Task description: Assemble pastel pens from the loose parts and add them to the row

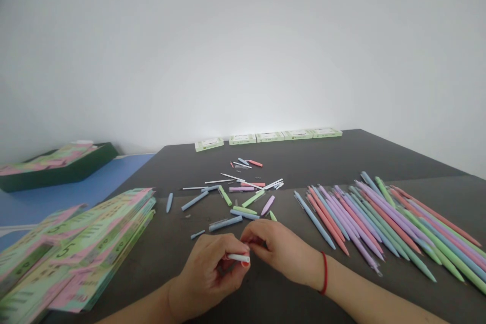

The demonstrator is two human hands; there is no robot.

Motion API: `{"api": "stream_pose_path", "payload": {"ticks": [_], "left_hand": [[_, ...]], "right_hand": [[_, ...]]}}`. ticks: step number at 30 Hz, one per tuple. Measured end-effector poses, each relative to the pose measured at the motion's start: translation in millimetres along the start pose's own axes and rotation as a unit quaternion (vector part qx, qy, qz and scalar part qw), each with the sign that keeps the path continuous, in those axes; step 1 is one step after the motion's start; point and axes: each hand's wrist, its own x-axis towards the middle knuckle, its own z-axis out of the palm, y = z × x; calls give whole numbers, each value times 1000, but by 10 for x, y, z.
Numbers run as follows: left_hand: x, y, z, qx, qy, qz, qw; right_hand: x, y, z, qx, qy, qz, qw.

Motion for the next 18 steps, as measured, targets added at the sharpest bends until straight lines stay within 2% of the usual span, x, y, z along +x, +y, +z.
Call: {"api": "stream_pose_path", "payload": {"ticks": [6,10,14,18], "left_hand": [[4,10,-2,-2,-10,1,1000],[1,17,7,-5,3,-2,1000],[-10,10,15,-14,12,-37,999],[-27,-18,25,-39,15,-64,997]], "right_hand": [[-14,-19,5,37,-11,9,999],[-15,2,33,88,-11,7,996],[-5,21,64,200,-27,16,979],[-2,48,80,229,-38,31,972]]}}
